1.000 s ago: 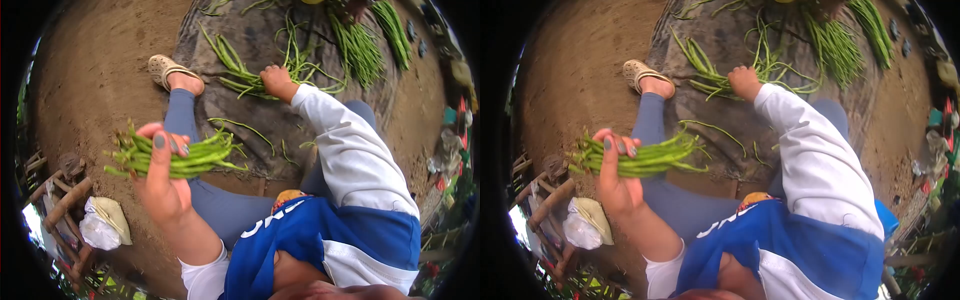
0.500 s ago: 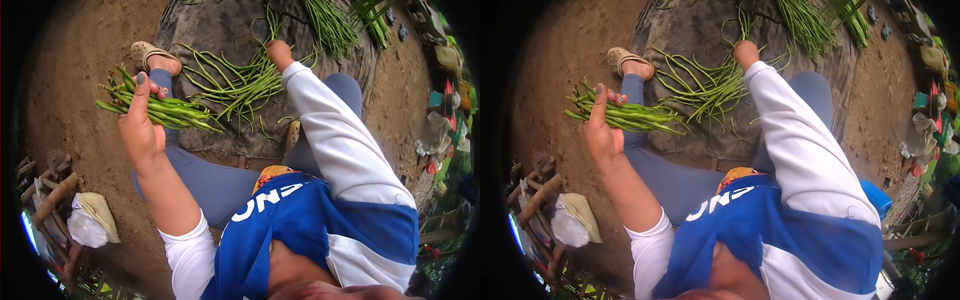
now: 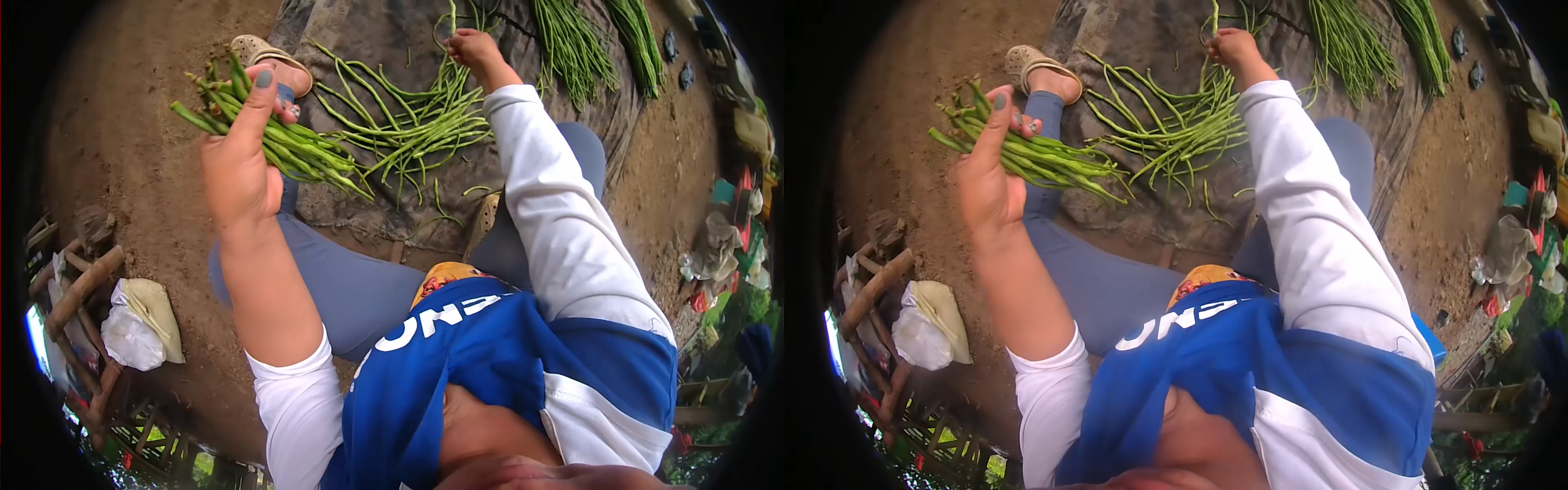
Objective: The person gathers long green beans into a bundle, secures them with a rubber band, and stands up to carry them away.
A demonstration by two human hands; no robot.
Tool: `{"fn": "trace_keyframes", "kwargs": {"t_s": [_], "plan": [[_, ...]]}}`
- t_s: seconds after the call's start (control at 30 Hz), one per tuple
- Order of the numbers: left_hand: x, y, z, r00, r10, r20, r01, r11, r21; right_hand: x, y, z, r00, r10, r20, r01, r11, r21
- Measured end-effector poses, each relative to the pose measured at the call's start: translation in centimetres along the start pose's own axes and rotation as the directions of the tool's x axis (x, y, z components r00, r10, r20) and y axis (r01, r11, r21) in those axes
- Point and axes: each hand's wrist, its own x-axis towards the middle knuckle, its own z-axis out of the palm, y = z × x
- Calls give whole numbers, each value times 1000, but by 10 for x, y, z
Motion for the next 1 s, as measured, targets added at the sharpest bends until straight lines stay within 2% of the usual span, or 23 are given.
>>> {"fn": "trace_keyframes", "kwargs": {"t_s": [0.03, 0.17, 0.23, 0.3, 0.4, 0.43, 0.5, 0.6, 0.7, 0.73, 0.8, 0.87, 0.97, 1.0], "plan": [[0, -1, 0, 1000, -5, -8, 5, 1000, -12, -17, -21, 3, 996, -46, 72, 34, 987, 157], [4, -18, -6, 998, -39, 41, 42, 997, -68, -74, -70, 8, 932, -138, 335, -6, 918, 397], [2, -27, -6, 997, -75, 32, 76, 997, -3, -102, -79, 13, 885, -196, 422, -44, 867, 496], [-1, -37, -5, 993, -94, 66, 92, 995, 33, -134, -87, 20, 866, -185, 464, -131, 812, 569], [-9, -48, -1, 968, -150, 201, 104, 970, 221, -166, -90, 37, 827, -169, 537, -352, 590, 727], [-15, -50, 2, 949, -144, 282, 93, 978, 186, -176, -90, 44, 810, -136, 571, -448, 486, 750], [-21, -58, 5, 927, -72, 368, -7, 978, 210, -194, -86, 65, 808, -63, 586, -543, 307, 782], [-31, -47, 11, 946, 3, 325, -65, 982, 180, -215, -69, 90, 742, -56, 668, -649, 189, 737], [-29, -37, 0, 966, 37, 255, -114, 949, 292, -211, -38, 102, 669, -35, 742, -738, 91, 669], [-30, -33, -3, 962, 36, 271, -113, 954, 276, -205, -30, 101, 715, 5, 700, -698, 66, 713], [-33, -27, -9, 954, 37, 298, -114, 963, 245, -193, -16, 99, 781, 84, 618, -624, 62, 779], [-31, -28, -14, 967, 50, 248, -114, 961, 251, -187, -7, 96, 827, 160, 538, -556, 101, 825], [-24, -32, -14, 980, 71, 185, -113, 967, 228, -201, 7, 110, 871, 267, 412, -480, 284, 830], [-22, -26, -11, 984, 67, 167, -105, 968, 229, -201, 16, 116, 849, 259, 460, -526, 334, 782]]}}
